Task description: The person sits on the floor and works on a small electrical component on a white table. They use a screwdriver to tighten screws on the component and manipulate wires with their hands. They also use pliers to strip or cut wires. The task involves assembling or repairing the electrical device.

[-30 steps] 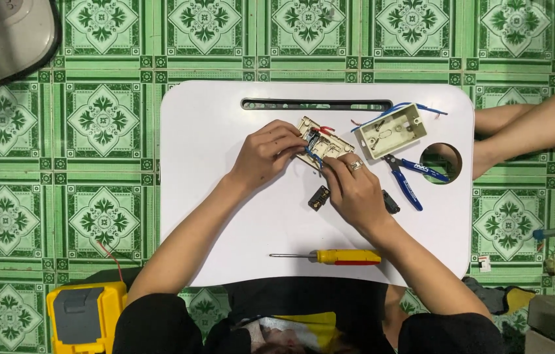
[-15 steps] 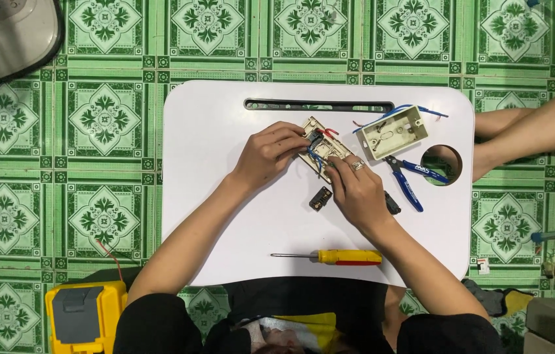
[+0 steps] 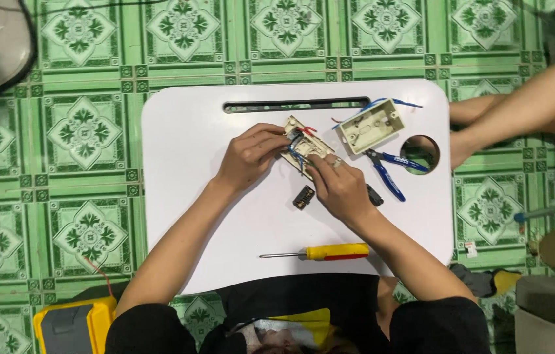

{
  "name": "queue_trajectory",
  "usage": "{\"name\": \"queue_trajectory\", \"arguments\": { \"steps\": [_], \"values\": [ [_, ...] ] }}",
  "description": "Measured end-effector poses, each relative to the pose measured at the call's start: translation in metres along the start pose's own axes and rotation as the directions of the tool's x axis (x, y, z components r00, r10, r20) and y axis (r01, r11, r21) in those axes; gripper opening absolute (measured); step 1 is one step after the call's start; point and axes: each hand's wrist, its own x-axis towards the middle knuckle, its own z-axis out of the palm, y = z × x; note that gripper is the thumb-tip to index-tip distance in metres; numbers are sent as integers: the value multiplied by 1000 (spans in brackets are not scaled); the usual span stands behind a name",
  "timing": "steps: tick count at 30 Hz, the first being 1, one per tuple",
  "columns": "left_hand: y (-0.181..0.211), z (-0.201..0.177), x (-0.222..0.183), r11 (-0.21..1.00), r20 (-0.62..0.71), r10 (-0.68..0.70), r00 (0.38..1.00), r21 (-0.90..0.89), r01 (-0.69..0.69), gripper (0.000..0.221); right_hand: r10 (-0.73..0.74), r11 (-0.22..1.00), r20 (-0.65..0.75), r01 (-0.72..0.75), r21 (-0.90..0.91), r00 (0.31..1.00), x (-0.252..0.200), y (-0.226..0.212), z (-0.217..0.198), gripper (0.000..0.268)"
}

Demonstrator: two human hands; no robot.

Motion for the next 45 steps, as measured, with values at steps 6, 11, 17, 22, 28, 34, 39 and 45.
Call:
{"name": "queue_trajectory", "arguments": {
  "steps": [6,11,17,22,28,34,39,45],
  "values": [
    [2,-3,3,998,13,65,998,4,-66,15,57,998,3,-57,11,998,-8,-1,4,11],
    [15,-5,11,998,11,67,998,-16,-67,13,122,990,53,-125,65,991,-3,-2,2,22],
    [11,-3,7,998,20,60,998,16,-60,11,43,999,45,-42,-14,998,-2,-3,-1,10],
    [13,-4,8,998,8,62,998,15,-62,11,-61,991,-1,60,-116,998,-1,-1,3,9],
    [12,-2,9,999,-36,30,999,31,-29,9,-68,997,3,68,-31,998,-5,1,2,11],
    [3,-5,3,999,-14,34,999,-32,-35,13,23,998,75,-26,49,997,3,-5,-5,13],
    [3,0,-2,1000,5,-8,1000,-6,8,13,28,997,110,-20,-78,994,-2,3,-5,13],
    [-2,2,-5,1000,-6,16,1000,3,-16,14,-51,978,79,66,-197,996,4,3,-2,11]
  ]
}}
